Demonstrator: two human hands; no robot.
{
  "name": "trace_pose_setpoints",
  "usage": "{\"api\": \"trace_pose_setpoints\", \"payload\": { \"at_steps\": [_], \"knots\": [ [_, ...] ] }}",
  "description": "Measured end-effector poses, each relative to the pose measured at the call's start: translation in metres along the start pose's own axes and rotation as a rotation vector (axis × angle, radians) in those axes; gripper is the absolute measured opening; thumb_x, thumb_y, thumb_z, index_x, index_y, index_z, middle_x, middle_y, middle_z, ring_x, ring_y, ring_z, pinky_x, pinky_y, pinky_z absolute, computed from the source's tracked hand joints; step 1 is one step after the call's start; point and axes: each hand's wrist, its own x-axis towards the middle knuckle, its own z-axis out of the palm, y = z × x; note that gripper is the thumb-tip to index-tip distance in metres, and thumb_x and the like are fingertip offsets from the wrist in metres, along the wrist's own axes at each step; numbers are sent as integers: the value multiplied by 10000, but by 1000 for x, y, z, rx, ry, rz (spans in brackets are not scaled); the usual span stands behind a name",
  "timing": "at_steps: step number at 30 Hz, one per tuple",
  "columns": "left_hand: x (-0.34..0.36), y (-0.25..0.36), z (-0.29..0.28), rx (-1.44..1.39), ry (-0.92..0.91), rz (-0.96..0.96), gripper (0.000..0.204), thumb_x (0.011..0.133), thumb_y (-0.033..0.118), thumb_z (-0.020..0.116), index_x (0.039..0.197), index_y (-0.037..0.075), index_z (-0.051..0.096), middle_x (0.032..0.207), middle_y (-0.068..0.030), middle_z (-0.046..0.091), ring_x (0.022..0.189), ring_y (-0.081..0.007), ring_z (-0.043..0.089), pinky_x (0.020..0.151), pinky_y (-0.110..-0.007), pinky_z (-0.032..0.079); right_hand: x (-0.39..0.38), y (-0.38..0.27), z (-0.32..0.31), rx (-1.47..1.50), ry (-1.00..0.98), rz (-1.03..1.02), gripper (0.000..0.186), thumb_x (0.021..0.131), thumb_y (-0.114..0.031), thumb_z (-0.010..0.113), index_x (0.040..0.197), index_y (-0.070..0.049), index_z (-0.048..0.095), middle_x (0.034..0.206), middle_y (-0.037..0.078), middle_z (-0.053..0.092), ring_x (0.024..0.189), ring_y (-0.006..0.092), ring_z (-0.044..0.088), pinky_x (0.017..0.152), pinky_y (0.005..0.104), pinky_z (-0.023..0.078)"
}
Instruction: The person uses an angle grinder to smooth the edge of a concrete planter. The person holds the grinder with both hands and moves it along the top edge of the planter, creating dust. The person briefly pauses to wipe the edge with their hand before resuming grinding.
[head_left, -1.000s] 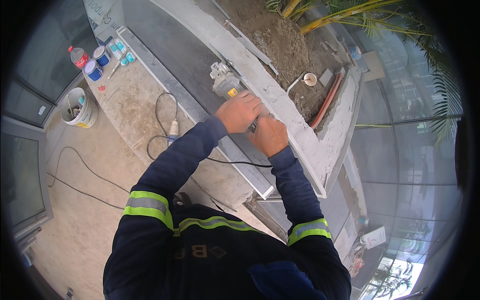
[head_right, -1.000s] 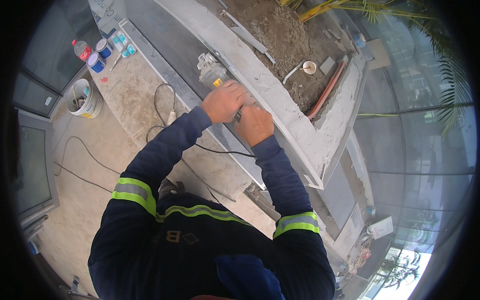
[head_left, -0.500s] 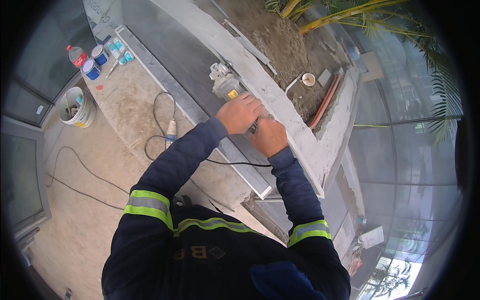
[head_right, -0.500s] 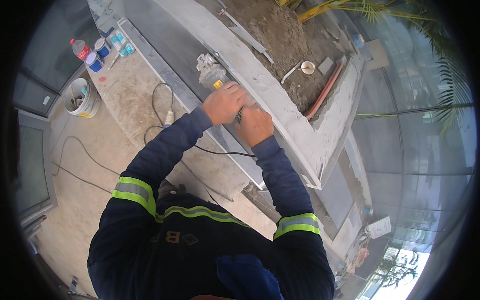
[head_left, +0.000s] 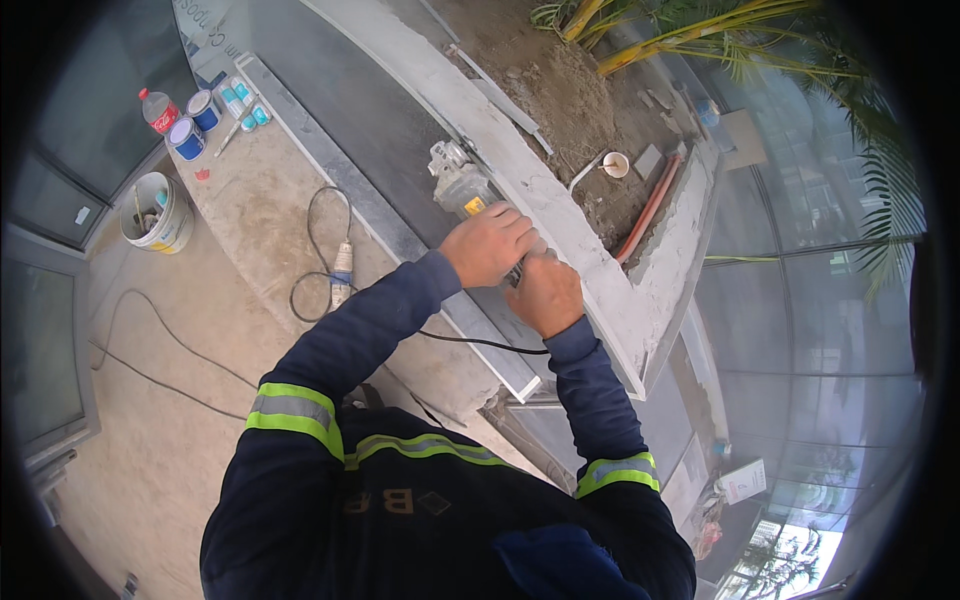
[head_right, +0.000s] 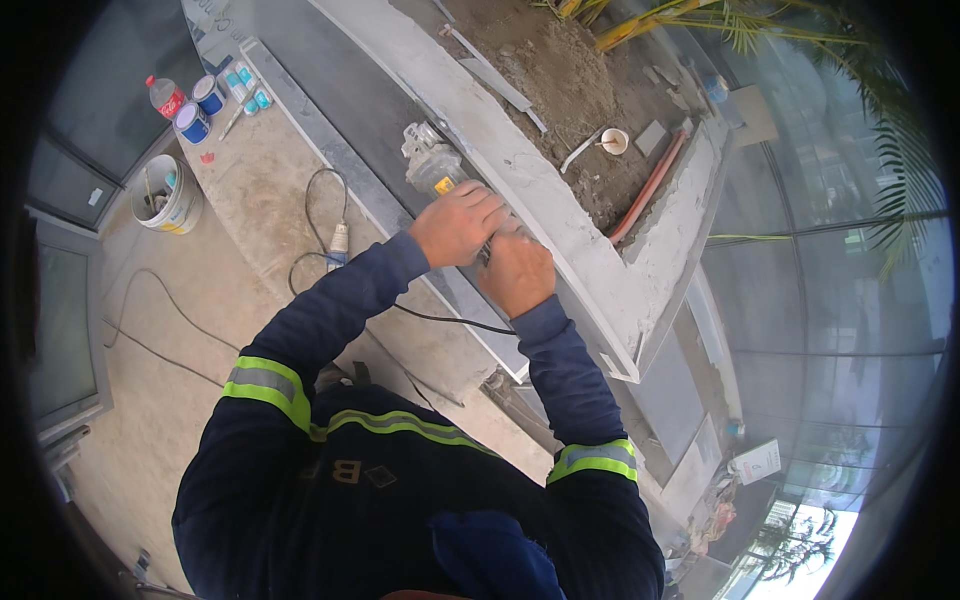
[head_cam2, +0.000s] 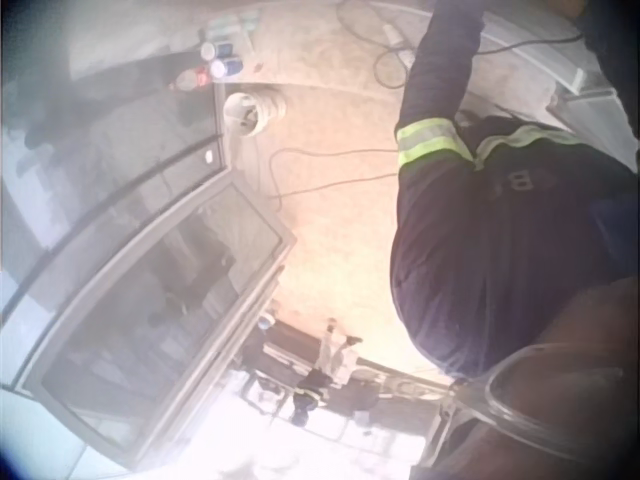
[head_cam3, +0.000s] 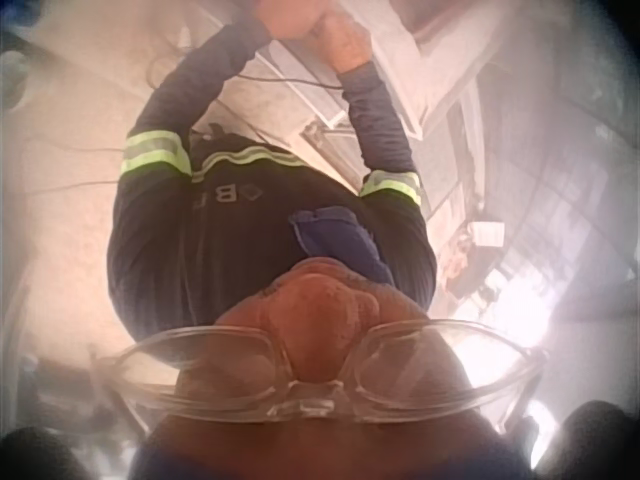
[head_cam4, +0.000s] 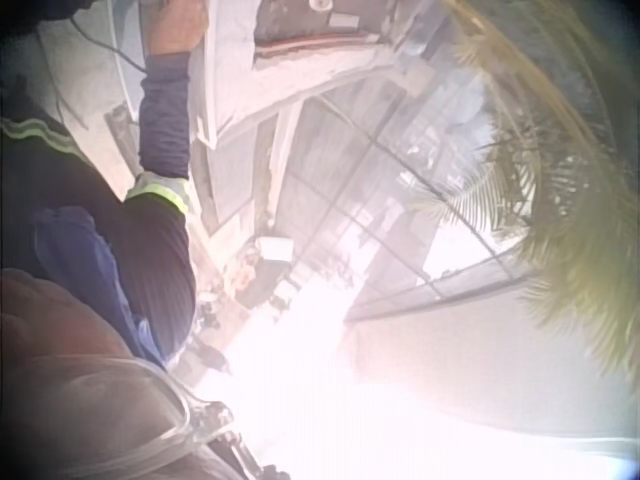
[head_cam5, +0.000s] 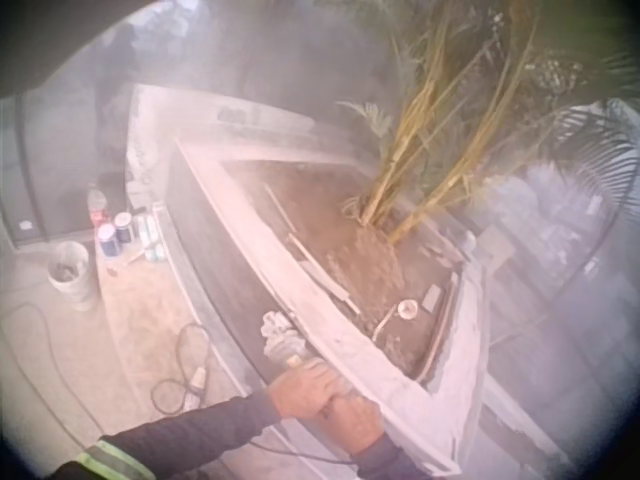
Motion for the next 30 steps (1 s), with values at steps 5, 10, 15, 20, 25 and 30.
{"api": "trace_pose_setpoints", "payload": {
  "at_steps": [5,10,15,20,25,30],
  "knots": [
    [0,-13,3,63,48,33,255,764,97,688,1014,75,644,991,-81,621,1008,-271,621,980,-396,472,10,10,22,3,-26,-22,319,724,-217,837,838,36,681,823,253,715,749,413,731,695,488,601],
    [-2,-42,3,33,58,-8,266,738,75,702,999,67,650,992,-94,624,1025,-295,625,1001,-414,472,40,-3,25,4,0,-24,159,733,-153,785,809,-25,730,826,220,728,798,385,738,717,479,595],
    [-1,-25,-3,-21,-26,-35,387,679,63,730,1055,24,647,1071,-143,644,1076,-337,634,1047,-457,477,26,-1,17,17,-15,2,232,722,-177,815,837,3,723,834,240,729,782,402,738,720,490,601],
    [4,12,3,4,43,37,342,696,77,727,1023,29,639,1058,-143,643,1050,-329,638,1033,-450,484,-12,9,3,9,36,-18,249,716,-190,819,816,15,719,797,251,719,733,412,729,688,491,595],
    [2,6,4,-7,11,28,340,699,74,715,1027,17,645,1063,-143,648,1036,-335,634,1022,-446,491,-8,12,11,30,21,-40,228,715,-177,811,798,11,713,737,242,698,718,413,723,685,491,592],
    [0,-20,7,26,-13,0,375,676,63,712,1041,8,647,1063,-158,645,1045,-355,631,1034,-450,486,17,9,21,35,6,-37,165,730,-139,791,810,-11,725,820,219,728,789,392,735,714,485,596]
  ]
}}
